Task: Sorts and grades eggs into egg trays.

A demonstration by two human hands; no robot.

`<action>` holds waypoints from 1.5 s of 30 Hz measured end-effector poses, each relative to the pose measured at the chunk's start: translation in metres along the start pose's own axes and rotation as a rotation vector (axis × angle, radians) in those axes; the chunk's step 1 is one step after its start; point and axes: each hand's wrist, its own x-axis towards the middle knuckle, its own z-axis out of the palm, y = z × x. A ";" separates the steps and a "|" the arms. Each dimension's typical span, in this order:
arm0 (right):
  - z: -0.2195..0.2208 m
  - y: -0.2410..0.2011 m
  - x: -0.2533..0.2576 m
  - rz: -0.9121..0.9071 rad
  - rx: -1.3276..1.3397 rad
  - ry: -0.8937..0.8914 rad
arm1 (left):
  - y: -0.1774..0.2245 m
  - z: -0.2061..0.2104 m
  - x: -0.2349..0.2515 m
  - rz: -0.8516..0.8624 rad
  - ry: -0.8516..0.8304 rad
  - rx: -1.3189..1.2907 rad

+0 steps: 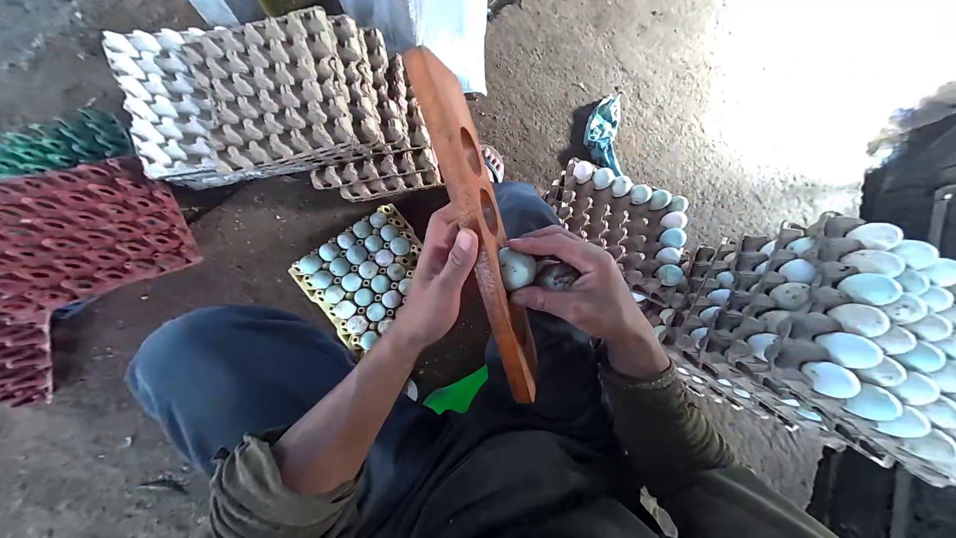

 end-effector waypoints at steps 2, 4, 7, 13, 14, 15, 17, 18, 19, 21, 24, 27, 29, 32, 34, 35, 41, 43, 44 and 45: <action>-0.002 -0.001 0.000 -0.004 -0.017 -0.008 | -0.001 0.000 0.001 0.014 -0.023 -0.022; -0.004 -0.001 0.000 -0.012 -0.016 -0.010 | -0.001 0.002 0.000 0.013 -0.033 -0.038; -0.006 0.000 -0.001 -0.035 -0.016 -0.015 | 0.001 0.006 -0.002 0.004 -0.038 -0.028; 0.000 -0.001 0.001 -0.073 -0.151 -0.023 | 0.007 0.019 -0.010 -0.133 0.086 0.046; 0.000 -0.002 0.001 -0.085 -0.184 -0.035 | 0.008 0.019 -0.011 -0.163 0.116 0.039; 0.001 -0.003 0.002 -0.093 -0.212 -0.052 | 0.007 0.020 -0.012 -0.184 0.146 0.032; 0.002 -0.004 0.002 -0.092 -0.267 -0.087 | 0.003 0.018 -0.012 -0.188 0.171 -0.029; 0.003 -0.005 0.002 -0.085 -0.295 -0.098 | 0.001 0.017 -0.012 -0.181 0.178 -0.067; 0.005 -0.006 0.001 -0.078 -0.323 -0.099 | 0.000 0.017 -0.012 -0.173 0.178 -0.103; 0.009 -0.009 0.001 -0.071 -0.373 -0.085 | 0.000 0.018 -0.011 -0.155 0.170 -0.158; 0.013 -0.015 0.001 -0.059 -0.429 -0.073 | -0.003 0.016 -0.010 -0.122 0.171 -0.189; 0.013 -0.015 0.005 -0.056 -0.444 -0.079 | -0.004 0.014 -0.008 -0.117 0.176 -0.178; 0.012 -0.014 0.007 -0.052 -0.431 -0.096 | -0.006 0.012 -0.008 -0.131 0.171 -0.192; 0.010 -0.014 0.010 -0.054 -0.436 -0.130 | -0.007 0.011 -0.007 -0.135 0.140 -0.225; 0.010 -0.014 0.010 -0.074 -0.441 -0.138 | -0.006 0.010 -0.007 -0.130 0.123 -0.235; 0.010 -0.014 0.010 -0.088 -0.444 -0.141 | -0.005 0.010 -0.007 -0.134 0.121 -0.237; 0.011 -0.009 0.008 -0.119 -0.463 -0.139 | -0.004 0.009 -0.005 -0.147 0.117 -0.215; 0.013 -0.009 0.006 -0.138 -0.464 -0.116 | -0.003 0.009 -0.004 -0.138 0.114 -0.220; 0.014 -0.009 0.004 -0.146 -0.459 -0.101 | -0.004 0.009 -0.004 -0.132 0.115 -0.218; 0.014 -0.010 0.002 -0.149 -0.449 -0.086 | -0.004 0.008 -0.004 -0.126 0.116 -0.217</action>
